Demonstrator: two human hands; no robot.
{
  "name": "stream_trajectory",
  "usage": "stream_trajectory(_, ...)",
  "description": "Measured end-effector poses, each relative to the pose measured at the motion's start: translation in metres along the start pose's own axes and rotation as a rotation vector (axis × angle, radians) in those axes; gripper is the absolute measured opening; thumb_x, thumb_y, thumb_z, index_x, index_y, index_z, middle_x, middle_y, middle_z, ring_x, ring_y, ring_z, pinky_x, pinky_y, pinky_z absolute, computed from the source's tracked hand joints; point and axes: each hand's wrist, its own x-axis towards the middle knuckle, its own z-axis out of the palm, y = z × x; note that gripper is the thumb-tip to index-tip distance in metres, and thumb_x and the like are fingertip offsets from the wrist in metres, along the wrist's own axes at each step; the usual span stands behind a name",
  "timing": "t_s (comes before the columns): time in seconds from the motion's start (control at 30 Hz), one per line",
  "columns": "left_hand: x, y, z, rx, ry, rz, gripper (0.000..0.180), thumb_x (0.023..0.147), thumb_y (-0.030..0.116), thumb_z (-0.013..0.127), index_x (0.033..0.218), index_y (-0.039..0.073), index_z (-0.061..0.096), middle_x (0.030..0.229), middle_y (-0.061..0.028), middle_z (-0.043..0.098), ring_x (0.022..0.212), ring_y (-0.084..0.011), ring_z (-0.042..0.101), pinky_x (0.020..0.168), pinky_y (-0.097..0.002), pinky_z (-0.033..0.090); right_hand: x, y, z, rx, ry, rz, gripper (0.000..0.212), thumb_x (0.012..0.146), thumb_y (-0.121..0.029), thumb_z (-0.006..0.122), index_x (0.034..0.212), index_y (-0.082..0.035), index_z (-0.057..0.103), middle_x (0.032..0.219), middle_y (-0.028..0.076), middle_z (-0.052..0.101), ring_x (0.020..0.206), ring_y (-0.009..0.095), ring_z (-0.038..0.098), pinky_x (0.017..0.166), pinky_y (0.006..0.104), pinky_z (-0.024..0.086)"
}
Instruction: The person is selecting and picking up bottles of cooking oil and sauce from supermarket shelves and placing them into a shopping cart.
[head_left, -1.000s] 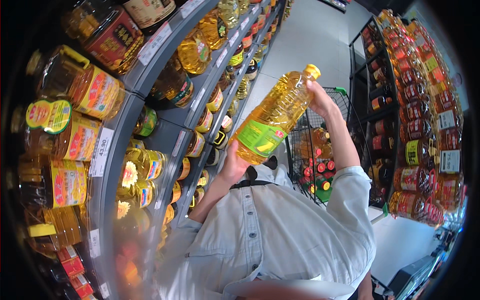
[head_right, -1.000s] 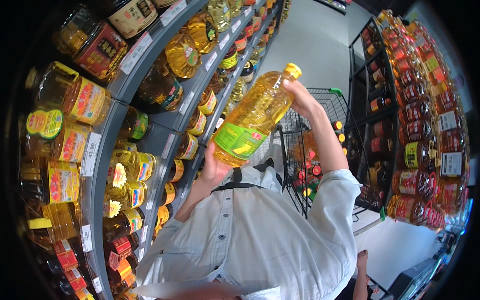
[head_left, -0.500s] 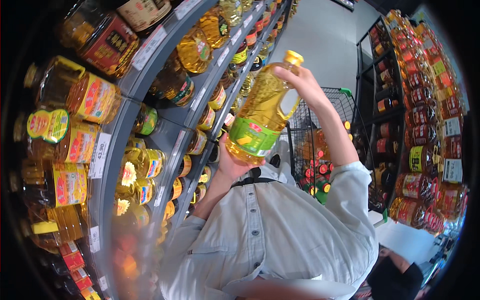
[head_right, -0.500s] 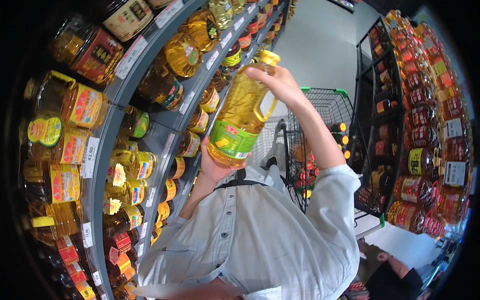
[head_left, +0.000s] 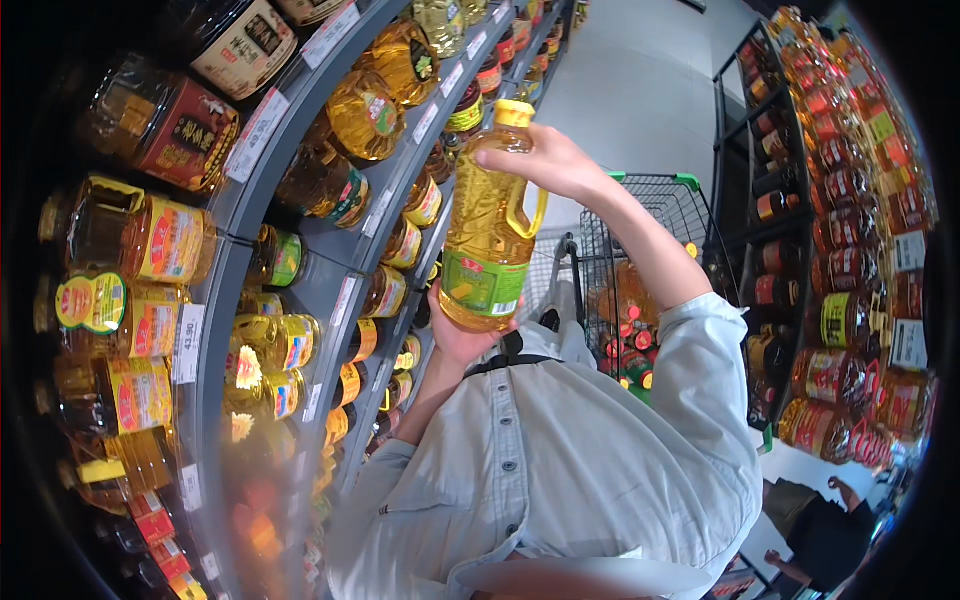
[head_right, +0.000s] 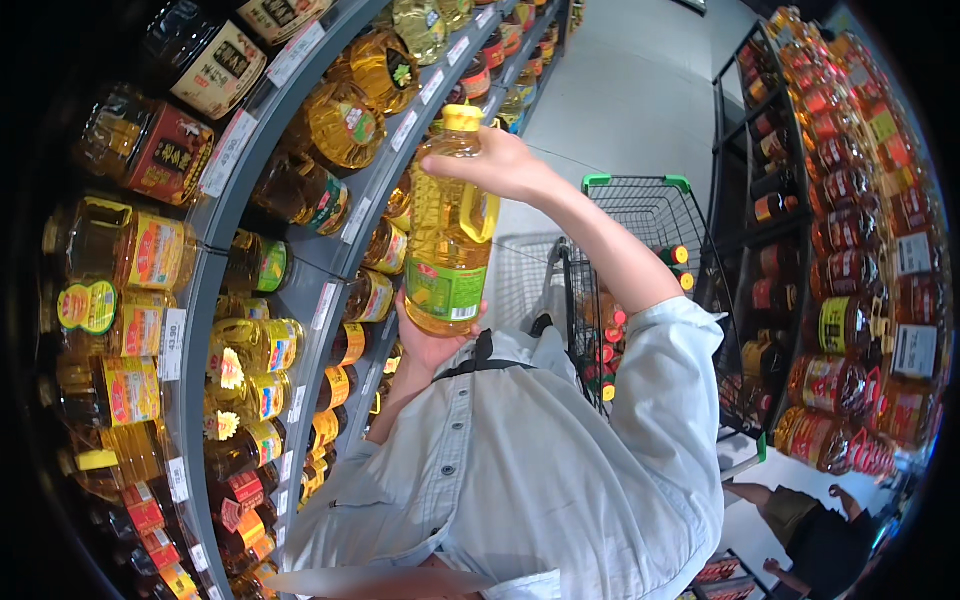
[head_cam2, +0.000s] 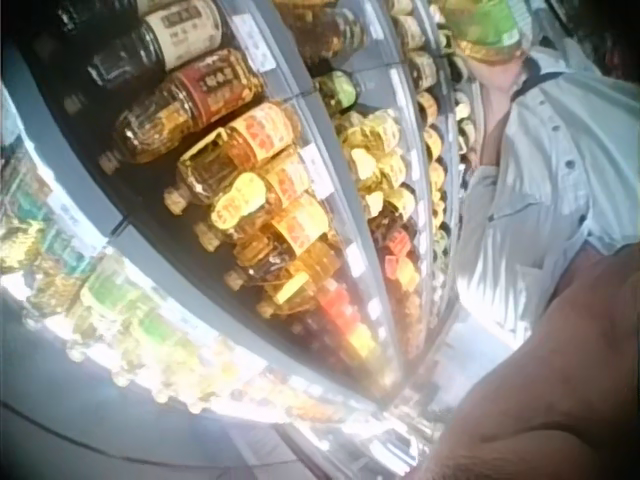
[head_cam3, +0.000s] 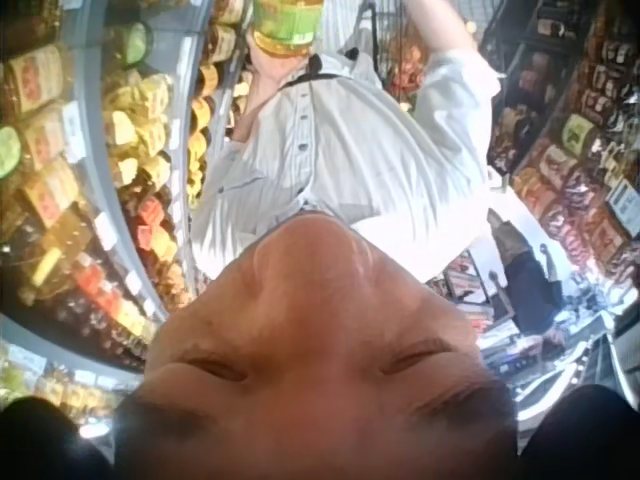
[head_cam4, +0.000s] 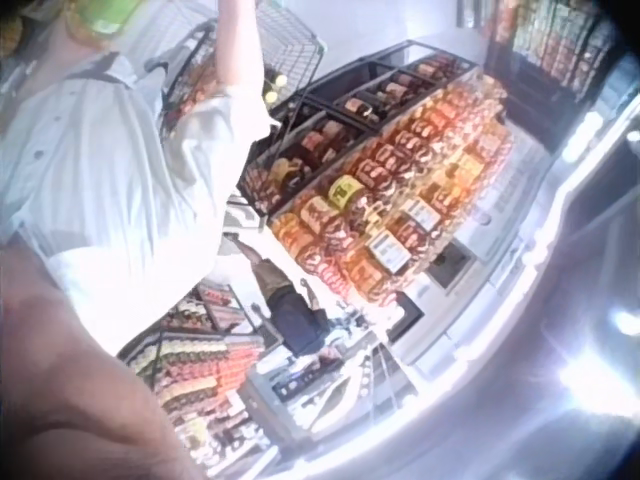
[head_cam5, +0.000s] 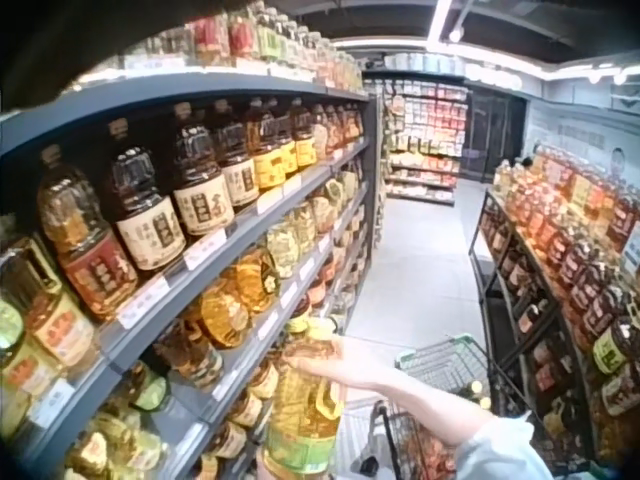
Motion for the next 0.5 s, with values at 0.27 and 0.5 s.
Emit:
stream_trajectory(0.27,-0.015,-0.003,-0.014,0.493,0.143,0.527,0.083,0.083,0.069,0.047,0.146,0.014,0.037,0.143,-0.0115,0.046,0.123,-0.0341,0.052,0.085,-0.0625,0.049,-0.006,0.022,0.001,0.343,-0.239,0.091,0.074,0.080,-0.035,0.079,0.135,0.001,0.045,0.118,0.012,0.062,0.111,0.020,0.059,0.103,0.0375,0.042)
stream_trajectory(0.5,-0.040,0.008,-0.010,0.624,0.101,0.826,0.076,0.093,0.063,0.030,0.150,0.013,0.029,0.150,-0.0128,0.039,0.134,-0.0322,0.043,0.107,-0.0561,0.037,-0.015,-0.029,0.043,0.193,-0.292,-0.184,0.058,0.072,-0.014,0.082,0.121,0.003,0.056,0.110,0.009,0.067,0.097,0.017,0.064,0.090,0.0330,0.050)
